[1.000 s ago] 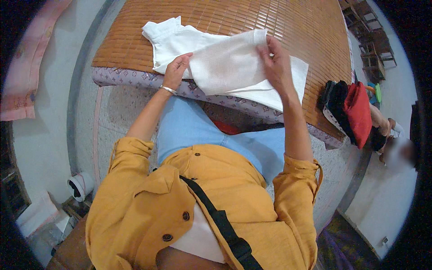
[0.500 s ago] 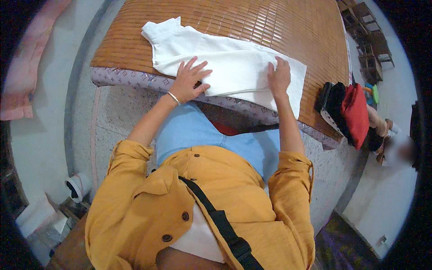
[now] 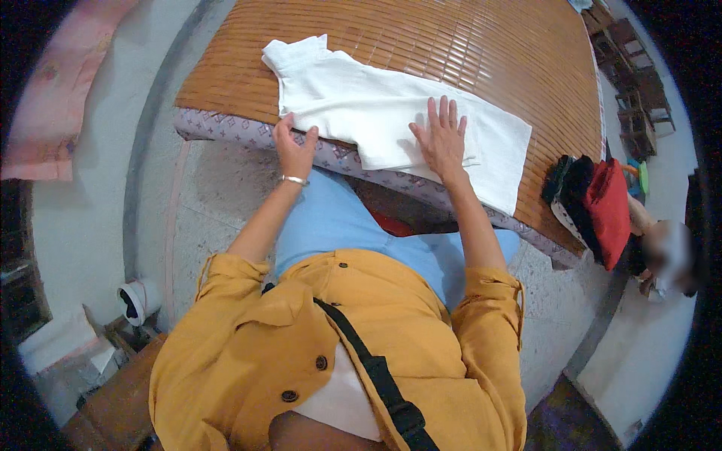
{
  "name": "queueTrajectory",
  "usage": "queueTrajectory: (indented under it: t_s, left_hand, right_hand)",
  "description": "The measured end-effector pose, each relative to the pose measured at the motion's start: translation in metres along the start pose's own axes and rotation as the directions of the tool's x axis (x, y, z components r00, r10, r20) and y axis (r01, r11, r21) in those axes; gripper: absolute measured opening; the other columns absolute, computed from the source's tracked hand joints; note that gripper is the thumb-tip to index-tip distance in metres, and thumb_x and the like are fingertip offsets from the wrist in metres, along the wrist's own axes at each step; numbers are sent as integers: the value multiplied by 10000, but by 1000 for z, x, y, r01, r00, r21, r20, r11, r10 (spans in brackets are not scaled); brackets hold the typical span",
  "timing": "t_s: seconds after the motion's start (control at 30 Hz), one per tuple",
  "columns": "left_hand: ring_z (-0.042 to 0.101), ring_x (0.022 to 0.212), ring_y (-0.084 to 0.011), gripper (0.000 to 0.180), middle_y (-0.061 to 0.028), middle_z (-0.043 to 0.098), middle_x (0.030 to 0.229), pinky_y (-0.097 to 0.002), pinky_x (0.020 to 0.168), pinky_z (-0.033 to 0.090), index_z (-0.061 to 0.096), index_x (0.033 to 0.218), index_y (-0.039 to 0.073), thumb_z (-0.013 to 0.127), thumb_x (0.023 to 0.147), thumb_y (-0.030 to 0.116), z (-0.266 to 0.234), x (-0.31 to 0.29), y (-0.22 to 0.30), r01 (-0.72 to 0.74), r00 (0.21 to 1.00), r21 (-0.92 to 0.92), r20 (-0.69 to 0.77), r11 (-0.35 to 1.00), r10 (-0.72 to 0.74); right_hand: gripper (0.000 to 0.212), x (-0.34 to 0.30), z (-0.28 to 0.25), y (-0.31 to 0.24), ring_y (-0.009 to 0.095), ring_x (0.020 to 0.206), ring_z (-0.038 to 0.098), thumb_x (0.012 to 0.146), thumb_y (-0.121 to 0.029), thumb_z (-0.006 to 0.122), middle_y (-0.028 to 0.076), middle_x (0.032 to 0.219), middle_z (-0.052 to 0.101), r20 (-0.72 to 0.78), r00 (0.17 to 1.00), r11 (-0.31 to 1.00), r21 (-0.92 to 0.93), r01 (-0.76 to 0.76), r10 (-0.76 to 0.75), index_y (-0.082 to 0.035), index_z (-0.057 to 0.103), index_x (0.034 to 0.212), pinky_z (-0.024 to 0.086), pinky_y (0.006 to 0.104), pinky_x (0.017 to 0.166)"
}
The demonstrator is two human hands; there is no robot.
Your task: The person folds a dark blue shirt, a red shirt, and a white shirt on a bamboo mat. Each garment is smoothed, folded into a compact rectangle, and stacked on the right side of the mat. The person then picks up the stack and walks toward a doorway.
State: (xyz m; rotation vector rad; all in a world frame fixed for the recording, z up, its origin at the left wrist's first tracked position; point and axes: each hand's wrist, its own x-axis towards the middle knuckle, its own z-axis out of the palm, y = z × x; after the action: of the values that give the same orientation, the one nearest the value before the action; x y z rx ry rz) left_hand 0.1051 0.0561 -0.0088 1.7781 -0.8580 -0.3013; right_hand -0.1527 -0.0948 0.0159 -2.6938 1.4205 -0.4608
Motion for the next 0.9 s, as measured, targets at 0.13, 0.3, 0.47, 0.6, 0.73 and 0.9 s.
queueTrajectory:
  t_s: [0.13, 0.3, 0.47, 0.6, 0.73, 0.9]
  left_hand:
    - [484, 1063, -308, 747, -215, 450, 1176, -380, 899, 398, 369, 1235, -55, 741, 698, 307, -1, 33, -10, 237, 955, -8, -184, 971, -235]
    - [542, 1026, -324, 874, -239, 550, 1111, -375, 872, 425, 359, 1252, -75, 721, 672, 470, -8, 59, 10, 156, 987, 380, -34, 912, -155]
    - [548, 1003, -346, 778, -249, 558, 1082, -392, 867, 429, 445, 1179, -77, 703, 674, 456, -19, 100, -16, 203, 971, 505, 8, 839, -239]
    - [615, 800, -262, 590, -162, 631, 924, -352, 713, 491, 552, 1064, -65, 728, 635, 299, -21, 122, -17, 153, 929, 524, 213, 838, -303]
    - [617, 707, -180, 394, -96, 639, 875, -301, 593, 496, 587, 1008, -44, 652, 675, 157, -28, 126, -24, 536, 769, 9, 408, 844, -492]
    - [596, 911, -240, 448, -129, 581, 1051, -348, 788, 510, 486, 1134, -46, 578, 721, 103, -21, 110, 10, 792, 608, -446, 640, 417, -470]
  right_hand:
    - [699, 7, 14, -28, 330, 1343, 177, 867, -545, 395, 186, 1438, 225, 45, 995, 992, 95, 80, -84, -70, 300, 1372, 133, 547, 1055]
    - [724, 2, 27, -38, 338, 1340, 182, 858, -560, 393, 187, 1443, 210, 131, 987, 996, 15, 92, -93, -65, 289, 1376, 137, 550, 1053]
    - [734, 13, 23, -63, 332, 1346, 167, 856, -566, 389, 183, 1449, 197, 29, 997, 995, 75, 70, -72, -60, 284, 1377, 134, 545, 1056]
    - [722, 12, 28, -71, 321, 1355, 139, 874, -556, 365, 177, 1457, 171, 119, 983, 990, 45, 134, -138, -64, 248, 1389, 114, 536, 1066]
    - [708, 19, 29, -81, 339, 1353, 129, 887, -502, 393, 206, 1454, 148, 151, 986, 950, 311, 19, -69, -35, 220, 1390, 119, 515, 1072]
    - [727, 24, 35, -98, 342, 1359, 92, 917, -509, 304, 215, 1460, 111, 239, 971, 615, 765, -189, 1, 7, 135, 1400, 63, 442, 1096]
